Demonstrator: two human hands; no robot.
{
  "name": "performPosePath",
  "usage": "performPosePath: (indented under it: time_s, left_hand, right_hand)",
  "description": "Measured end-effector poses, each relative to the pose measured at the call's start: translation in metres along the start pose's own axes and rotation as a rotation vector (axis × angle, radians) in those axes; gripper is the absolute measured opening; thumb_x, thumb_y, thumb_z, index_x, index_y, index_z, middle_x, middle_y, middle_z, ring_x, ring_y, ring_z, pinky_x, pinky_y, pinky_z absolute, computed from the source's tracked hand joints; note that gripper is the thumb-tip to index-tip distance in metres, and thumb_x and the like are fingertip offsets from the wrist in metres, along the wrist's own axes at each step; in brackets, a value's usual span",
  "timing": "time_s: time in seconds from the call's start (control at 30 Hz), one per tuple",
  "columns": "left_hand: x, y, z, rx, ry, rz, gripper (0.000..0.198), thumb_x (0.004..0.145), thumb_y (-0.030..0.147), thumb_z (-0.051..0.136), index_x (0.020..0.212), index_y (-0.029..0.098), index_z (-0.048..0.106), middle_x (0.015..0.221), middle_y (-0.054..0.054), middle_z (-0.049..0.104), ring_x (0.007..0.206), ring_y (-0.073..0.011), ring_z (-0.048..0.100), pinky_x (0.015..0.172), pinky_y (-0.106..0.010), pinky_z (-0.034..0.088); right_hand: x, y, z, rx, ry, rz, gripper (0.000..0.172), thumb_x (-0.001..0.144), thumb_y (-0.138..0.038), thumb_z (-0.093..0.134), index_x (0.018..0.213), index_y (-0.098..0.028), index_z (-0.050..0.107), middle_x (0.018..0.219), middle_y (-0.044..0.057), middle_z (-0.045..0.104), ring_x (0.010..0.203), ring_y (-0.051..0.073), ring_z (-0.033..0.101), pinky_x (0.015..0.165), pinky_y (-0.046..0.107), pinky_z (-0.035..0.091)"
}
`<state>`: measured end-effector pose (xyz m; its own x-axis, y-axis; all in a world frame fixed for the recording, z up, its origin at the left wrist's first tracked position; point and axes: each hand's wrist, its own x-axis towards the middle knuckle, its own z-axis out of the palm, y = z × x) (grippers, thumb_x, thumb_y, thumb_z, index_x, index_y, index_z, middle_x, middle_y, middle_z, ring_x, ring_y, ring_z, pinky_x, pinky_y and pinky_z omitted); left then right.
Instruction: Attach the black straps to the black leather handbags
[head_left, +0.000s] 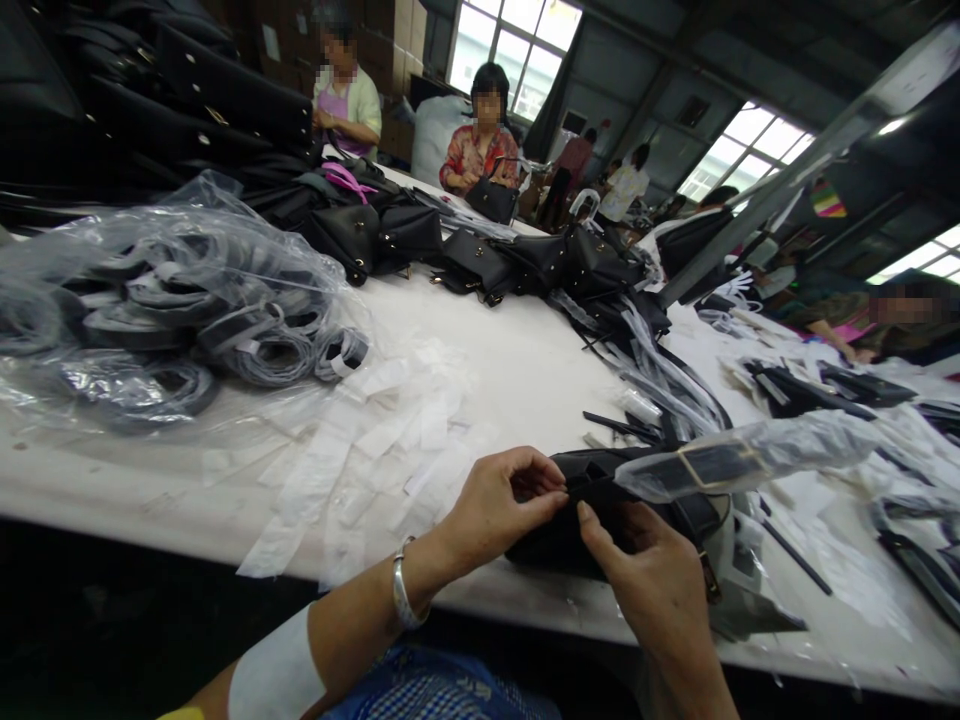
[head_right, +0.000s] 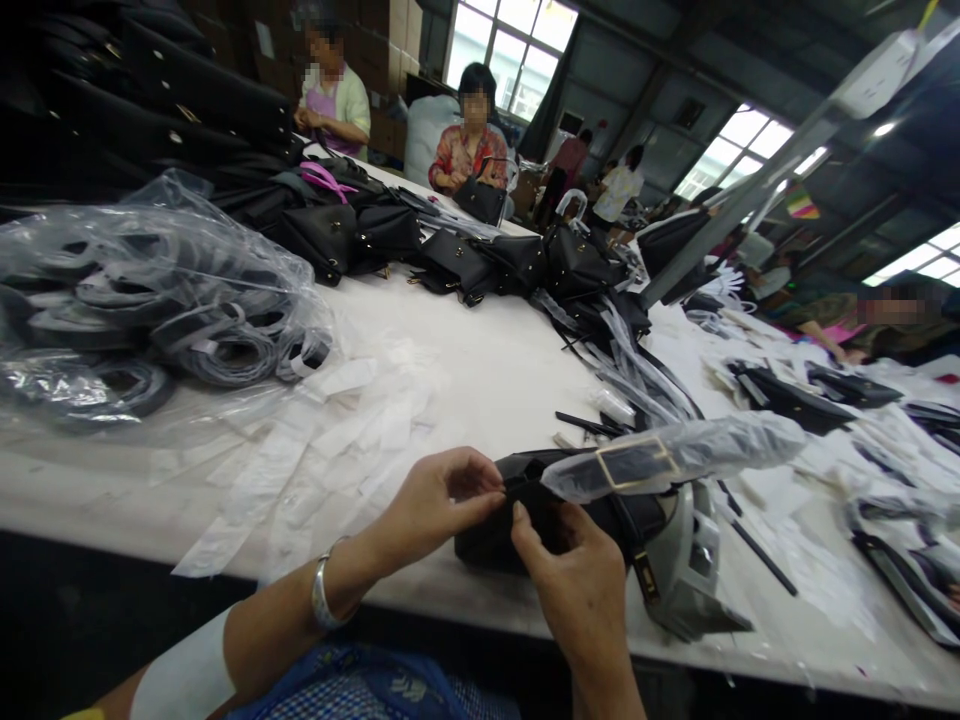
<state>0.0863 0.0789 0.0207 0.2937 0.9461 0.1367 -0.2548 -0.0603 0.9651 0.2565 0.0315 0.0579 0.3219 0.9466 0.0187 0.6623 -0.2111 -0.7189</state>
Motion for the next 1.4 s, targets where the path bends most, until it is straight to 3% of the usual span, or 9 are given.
performPosePath:
  time_s: [0.53, 0.67, 0.77, 0.9, 1.0, 1.13, 1.27, 1.33, 1.4]
  left_hand:
    - [-0.004, 0.004, 0.009, 0.188, 0.036, -0.007, 0.005, 0.079, 0.014, 0.071, 0.083, 0.016, 0.069, 0.076, -0.001, 0.071, 0.069, -0.0122, 0.067, 0.065, -0.02, 0.053]
    - [-0.003, 0.002, 0.012, 0.206, 0.06, 0.01, 0.005, 0.078, 0.013, 0.071, 0.083, 0.016, 0.07, 0.078, -0.001, 0.071, 0.071, -0.0132, 0.067, 0.067, -0.021, 0.053]
    - [-0.007, 0.0, 0.012, 0.16, 0.066, 0.024, 0.011, 0.082, 0.017, 0.069, 0.093, 0.017, 0.07, 0.086, -0.003, 0.072, 0.079, -0.0151, 0.068, 0.073, -0.024, 0.055]
    - [-0.015, -0.005, 0.005, 0.169, 0.084, 0.017, 0.02, 0.085, 0.022, 0.069, 0.105, 0.019, 0.068, 0.101, -0.005, 0.071, 0.093, -0.0187, 0.067, 0.079, -0.027, 0.056]
    - [-0.018, -0.008, -0.002, 0.228, 0.077, -0.033, 0.018, 0.083, 0.023, 0.07, 0.1, 0.019, 0.069, 0.097, -0.005, 0.071, 0.092, -0.0208, 0.067, 0.077, -0.028, 0.056]
    - [-0.023, -0.009, -0.006, 0.22, 0.075, -0.06, 0.02, 0.083, 0.033, 0.071, 0.095, 0.018, 0.069, 0.085, -0.004, 0.069, 0.081, -0.0199, 0.066, 0.072, -0.027, 0.054]
    - [-0.035, -0.021, -0.002, 0.21, 0.205, -0.02, 0.032, 0.081, 0.049, 0.073, 0.091, 0.02, 0.066, 0.077, -0.001, 0.066, 0.068, -0.0176, 0.062, 0.063, -0.025, 0.053]
    - [-0.04, -0.034, 0.001, 0.225, 0.249, -0.036, 0.038, 0.077, 0.056, 0.075, 0.088, 0.021, 0.065, 0.076, -0.001, 0.065, 0.066, -0.0182, 0.062, 0.061, -0.026, 0.053]
    - [-0.044, -0.046, 0.006, 0.234, 0.239, -0.068, 0.043, 0.074, 0.061, 0.075, 0.087, 0.021, 0.064, 0.076, -0.001, 0.066, 0.068, -0.0196, 0.064, 0.062, -0.027, 0.054]
  right_hand:
    - [-0.011, 0.002, 0.006, -0.081, 0.15, -0.131, 0.033, 0.075, -0.051, 0.069, 0.081, -0.019, 0.076, 0.072, 0.006, 0.078, 0.068, 0.026, 0.075, 0.064, 0.033, 0.058]
    - [-0.008, 0.001, 0.005, -0.085, 0.114, -0.171, 0.031, 0.078, -0.05, 0.068, 0.084, -0.02, 0.076, 0.073, 0.005, 0.079, 0.069, 0.025, 0.075, 0.066, 0.031, 0.058]
    - [-0.003, 0.001, 0.0, -0.07, 0.051, -0.207, 0.032, 0.081, -0.051, 0.067, 0.086, -0.021, 0.075, 0.076, 0.004, 0.079, 0.069, 0.024, 0.076, 0.067, 0.031, 0.06]
    - [-0.003, 0.015, -0.002, -0.145, 0.067, -0.41, 0.036, 0.083, -0.049, 0.068, 0.102, -0.019, 0.076, 0.097, 0.009, 0.08, 0.088, 0.028, 0.077, 0.082, 0.036, 0.062]
    - [-0.007, 0.027, -0.003, -0.277, 0.057, -0.552, 0.034, 0.087, -0.037, 0.067, 0.115, -0.019, 0.072, 0.108, 0.012, 0.078, 0.095, 0.029, 0.076, 0.081, 0.035, 0.062]
    - [-0.003, 0.021, -0.01, -0.334, -0.022, -0.753, 0.028, 0.093, -0.016, 0.053, 0.111, -0.021, 0.073, 0.096, 0.008, 0.08, 0.083, 0.022, 0.076, 0.072, 0.028, 0.061]
    - [0.016, 0.012, -0.021, -0.34, -0.01, -1.042, 0.033, 0.094, -0.009, 0.044, 0.091, -0.021, 0.074, 0.087, 0.006, 0.079, 0.076, 0.018, 0.072, 0.07, 0.029, 0.057]
    - [0.024, 0.018, -0.024, -0.342, -0.028, -1.087, 0.03, 0.094, -0.009, 0.047, 0.089, -0.022, 0.074, 0.084, 0.003, 0.078, 0.077, 0.016, 0.071, 0.076, 0.029, 0.056]
    - [0.024, 0.029, -0.026, -0.337, -0.035, -1.033, 0.025, 0.093, -0.01, 0.051, 0.089, -0.022, 0.073, 0.078, 0.001, 0.077, 0.078, 0.016, 0.071, 0.079, 0.028, 0.057]
